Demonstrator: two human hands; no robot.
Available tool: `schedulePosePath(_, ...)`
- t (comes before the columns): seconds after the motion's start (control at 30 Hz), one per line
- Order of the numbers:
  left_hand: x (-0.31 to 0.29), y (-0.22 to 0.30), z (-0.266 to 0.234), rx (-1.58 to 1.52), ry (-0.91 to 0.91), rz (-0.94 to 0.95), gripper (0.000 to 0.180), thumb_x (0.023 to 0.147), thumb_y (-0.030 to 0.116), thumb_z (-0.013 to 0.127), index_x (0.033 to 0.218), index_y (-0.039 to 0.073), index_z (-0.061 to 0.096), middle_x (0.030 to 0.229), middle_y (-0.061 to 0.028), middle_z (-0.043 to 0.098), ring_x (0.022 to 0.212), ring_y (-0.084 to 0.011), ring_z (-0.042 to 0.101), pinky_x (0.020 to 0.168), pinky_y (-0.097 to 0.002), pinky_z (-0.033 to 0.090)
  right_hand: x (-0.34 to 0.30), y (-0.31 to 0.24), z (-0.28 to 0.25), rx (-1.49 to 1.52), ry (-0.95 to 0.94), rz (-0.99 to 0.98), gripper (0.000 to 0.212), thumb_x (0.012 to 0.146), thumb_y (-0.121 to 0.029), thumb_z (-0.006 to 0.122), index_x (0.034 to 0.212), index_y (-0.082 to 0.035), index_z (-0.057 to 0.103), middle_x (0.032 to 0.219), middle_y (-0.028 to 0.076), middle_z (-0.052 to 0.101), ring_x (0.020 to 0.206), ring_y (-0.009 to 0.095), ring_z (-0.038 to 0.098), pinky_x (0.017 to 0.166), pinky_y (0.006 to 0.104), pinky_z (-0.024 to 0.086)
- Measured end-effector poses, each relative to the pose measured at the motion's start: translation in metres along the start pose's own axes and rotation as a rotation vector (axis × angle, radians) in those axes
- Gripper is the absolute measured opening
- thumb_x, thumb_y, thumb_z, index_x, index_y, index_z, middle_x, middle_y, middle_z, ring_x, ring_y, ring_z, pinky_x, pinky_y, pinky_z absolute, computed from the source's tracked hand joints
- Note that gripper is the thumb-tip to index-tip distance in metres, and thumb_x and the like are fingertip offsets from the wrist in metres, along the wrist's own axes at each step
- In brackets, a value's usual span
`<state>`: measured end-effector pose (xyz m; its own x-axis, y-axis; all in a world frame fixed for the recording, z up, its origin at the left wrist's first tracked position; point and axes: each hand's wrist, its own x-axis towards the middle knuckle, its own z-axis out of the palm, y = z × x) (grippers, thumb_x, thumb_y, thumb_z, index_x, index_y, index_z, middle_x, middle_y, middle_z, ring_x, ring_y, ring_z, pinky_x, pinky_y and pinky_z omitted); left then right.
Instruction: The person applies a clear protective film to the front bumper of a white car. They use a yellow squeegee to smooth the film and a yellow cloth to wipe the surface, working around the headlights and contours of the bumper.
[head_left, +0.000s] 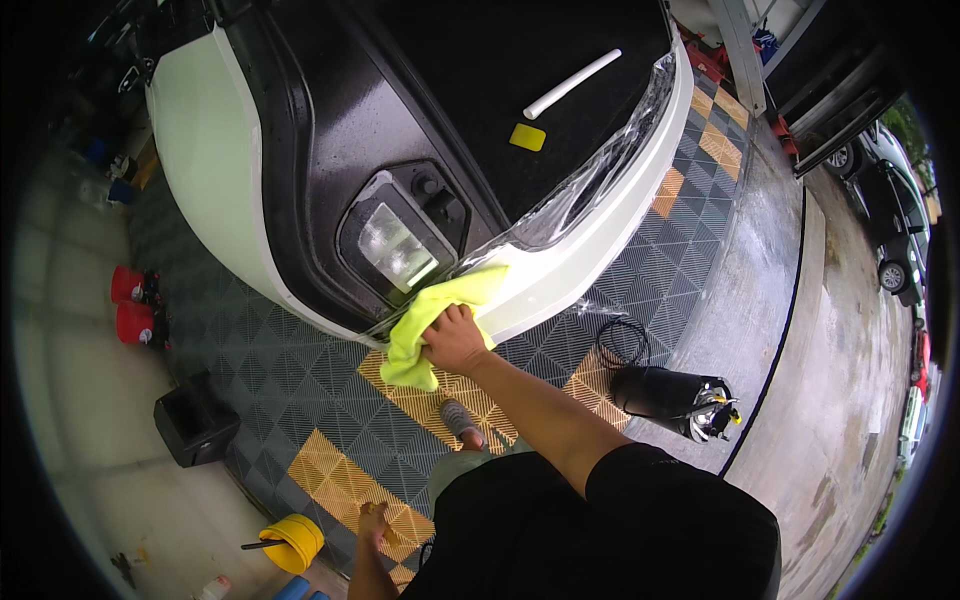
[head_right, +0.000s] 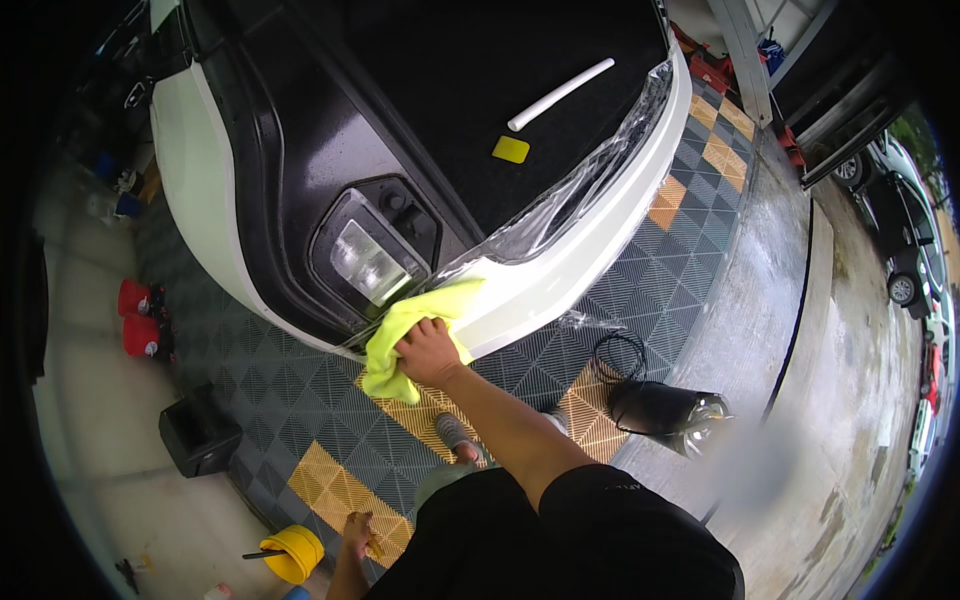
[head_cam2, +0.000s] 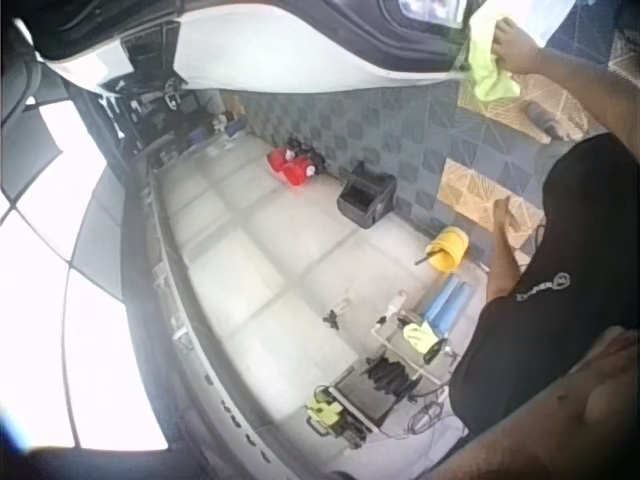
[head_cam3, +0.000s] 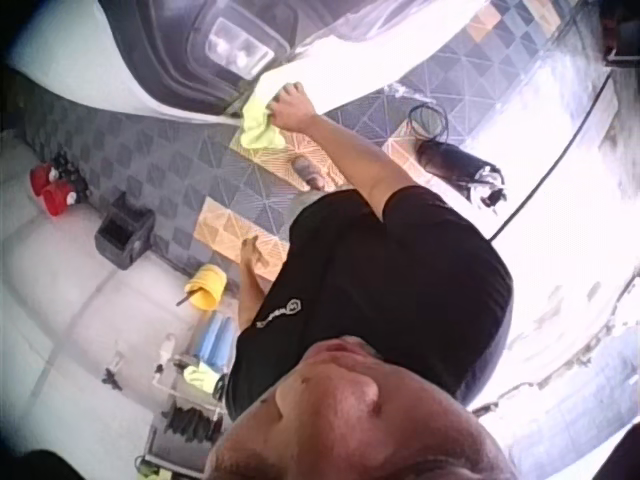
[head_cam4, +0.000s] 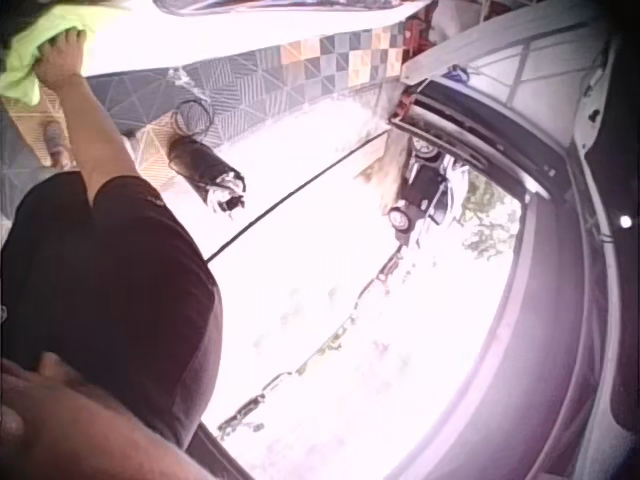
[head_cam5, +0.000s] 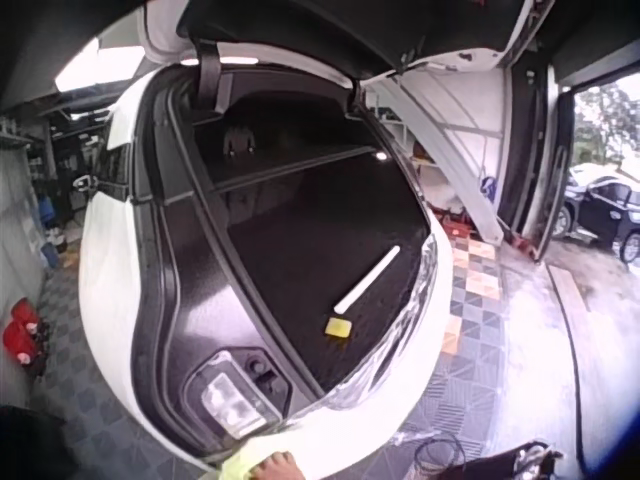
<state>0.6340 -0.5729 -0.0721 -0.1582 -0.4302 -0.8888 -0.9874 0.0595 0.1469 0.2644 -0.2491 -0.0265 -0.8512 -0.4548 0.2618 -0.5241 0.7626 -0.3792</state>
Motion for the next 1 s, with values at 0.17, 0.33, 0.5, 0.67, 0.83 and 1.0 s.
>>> schedulePosePath(0.17, 0.001, -0.014, -0.016, -0.029, 0.037, -0.059, 0.063, 0.088, 0.03, 0.065, 0.142, 0.01, 0.038, 0.118, -0.0164, 0.056, 0.098, -0.0313, 0.058, 0.074, -0.0475, 0.05, -0.04, 0.137, -0.022, -0.162, -0.037, 0.378, 0.032, 0.077, -0.026, 0.063, 0.103, -0.008, 0.065, 0.11, 0.016, 0.056, 0.109, 0.035, 0.05, 0.093, 0.0505, 0.039)
schedulePosePath(0.33, -0.018, 0.033, 0.029, -0.084, 0.056, 0.065, 0.057, 0.089, 0.03, 0.065, 0.137, 0.011, 0.042, 0.104, -0.0127, 0.057, 0.081, -0.0253, 0.06, 0.064, -0.0419, 0.05, -0.037, 0.29, -0.091, -0.192, -0.073, 0.824, 0.034, 0.085, -0.018, 0.055, 0.118, -0.008, 0.058, 0.123, 0.015, 0.052, 0.121, 0.034, 0.048, 0.1, 0.0514, 0.038)
schedulePosePath(0.5, -0.073, 0.119, 0.116, 0.232, -0.046, 0.328, 0.074, 0.084, 0.036, 0.068, 0.141, 0.002, 0.038, 0.105, -0.0177, 0.06, 0.086, -0.028, 0.061, 0.079, -0.0397, 0.049, -0.023, 0.386, -0.157, 0.135, 0.213, 1.084, 0.044, 0.089, -0.015, 0.046, 0.131, -0.005, 0.052, 0.123, 0.024, 0.058, 0.099, 0.038, 0.066, 0.086, 0.0423, 0.056)
schedulePosePath(0.67, -0.097, 0.19, 0.18, 0.354, -0.32, 0.411, 0.076, 0.085, 0.037, 0.069, 0.141, -0.003, 0.037, 0.123, -0.0267, 0.057, 0.112, -0.0311, 0.059, 0.092, -0.0379, 0.048, -0.053, 0.223, -0.062, 0.288, -0.204, 0.406, 0.029, 0.082, -0.016, 0.056, 0.109, -0.014, 0.067, 0.107, 0.015, 0.062, 0.109, 0.033, 0.059, 0.097, 0.0461, 0.046)
schedulePosePath(0.83, -0.116, 0.243, 0.177, 0.658, -0.219, 0.614, 0.076, 0.084, 0.03, 0.071, 0.142, -0.005, 0.036, 0.119, -0.0222, 0.06, 0.1, -0.0293, 0.062, 0.088, -0.0371, 0.05, -0.061, 0.248, -0.076, 0.055, -0.183, 0.476, 0.024, 0.085, -0.025, 0.055, 0.104, -0.021, 0.07, 0.105, 0.008, 0.059, 0.113, 0.026, 0.053, 0.096, 0.0443, 0.041)
schedulePosePath(1.0, -0.143, 0.318, 0.198, 0.19, -0.471, 0.657, 0.067, 0.089, 0.022, 0.066, 0.147, 0.004, 0.035, 0.129, -0.0156, 0.054, 0.095, -0.0236, 0.062, 0.08, -0.0351, 0.053, -0.092, 0.322, -0.196, 0.202, 0.013, 1.092, 0.032, 0.09, -0.014, 0.047, 0.118, -0.008, 0.061, 0.118, 0.021, 0.057, 0.11, 0.037, 0.058, 0.093, 0.0462, 0.049)
